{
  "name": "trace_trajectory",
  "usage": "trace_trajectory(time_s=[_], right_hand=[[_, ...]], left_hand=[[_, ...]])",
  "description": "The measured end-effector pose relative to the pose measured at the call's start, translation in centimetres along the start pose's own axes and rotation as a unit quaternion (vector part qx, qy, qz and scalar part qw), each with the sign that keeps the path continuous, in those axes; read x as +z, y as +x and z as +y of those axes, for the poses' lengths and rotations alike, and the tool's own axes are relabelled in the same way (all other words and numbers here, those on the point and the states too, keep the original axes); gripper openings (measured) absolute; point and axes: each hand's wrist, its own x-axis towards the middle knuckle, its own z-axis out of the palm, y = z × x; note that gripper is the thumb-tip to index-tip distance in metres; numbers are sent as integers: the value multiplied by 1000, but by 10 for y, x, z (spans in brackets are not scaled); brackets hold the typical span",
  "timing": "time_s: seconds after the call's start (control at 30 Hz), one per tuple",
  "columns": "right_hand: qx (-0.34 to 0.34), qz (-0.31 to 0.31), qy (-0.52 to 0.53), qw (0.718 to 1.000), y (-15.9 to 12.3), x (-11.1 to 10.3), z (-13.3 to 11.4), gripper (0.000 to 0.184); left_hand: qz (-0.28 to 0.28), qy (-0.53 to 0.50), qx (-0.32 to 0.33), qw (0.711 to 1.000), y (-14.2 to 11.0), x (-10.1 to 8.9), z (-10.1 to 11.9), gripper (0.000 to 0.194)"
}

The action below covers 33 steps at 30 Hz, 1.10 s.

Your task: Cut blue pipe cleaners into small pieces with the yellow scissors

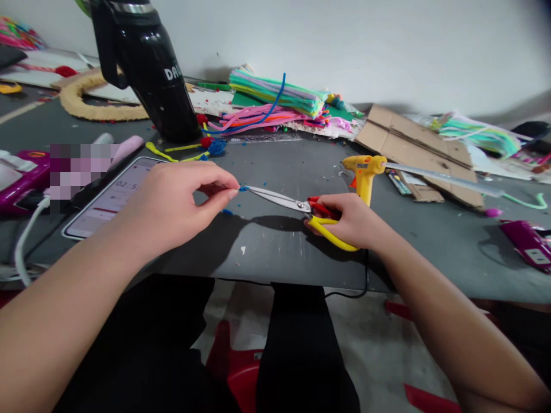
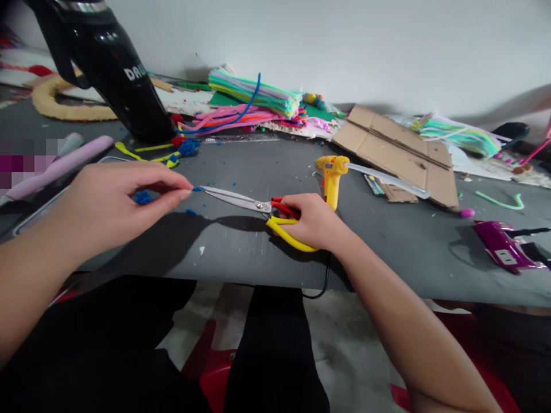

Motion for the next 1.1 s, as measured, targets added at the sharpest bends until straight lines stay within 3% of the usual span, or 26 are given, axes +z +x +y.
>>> trace_trajectory(time_s=[1.1], right_hand=[[-15, 5, 0, 1000, 1, 0, 4, 39]], left_hand=[[-3, 8, 1, 1000, 1, 2, -2, 23]])
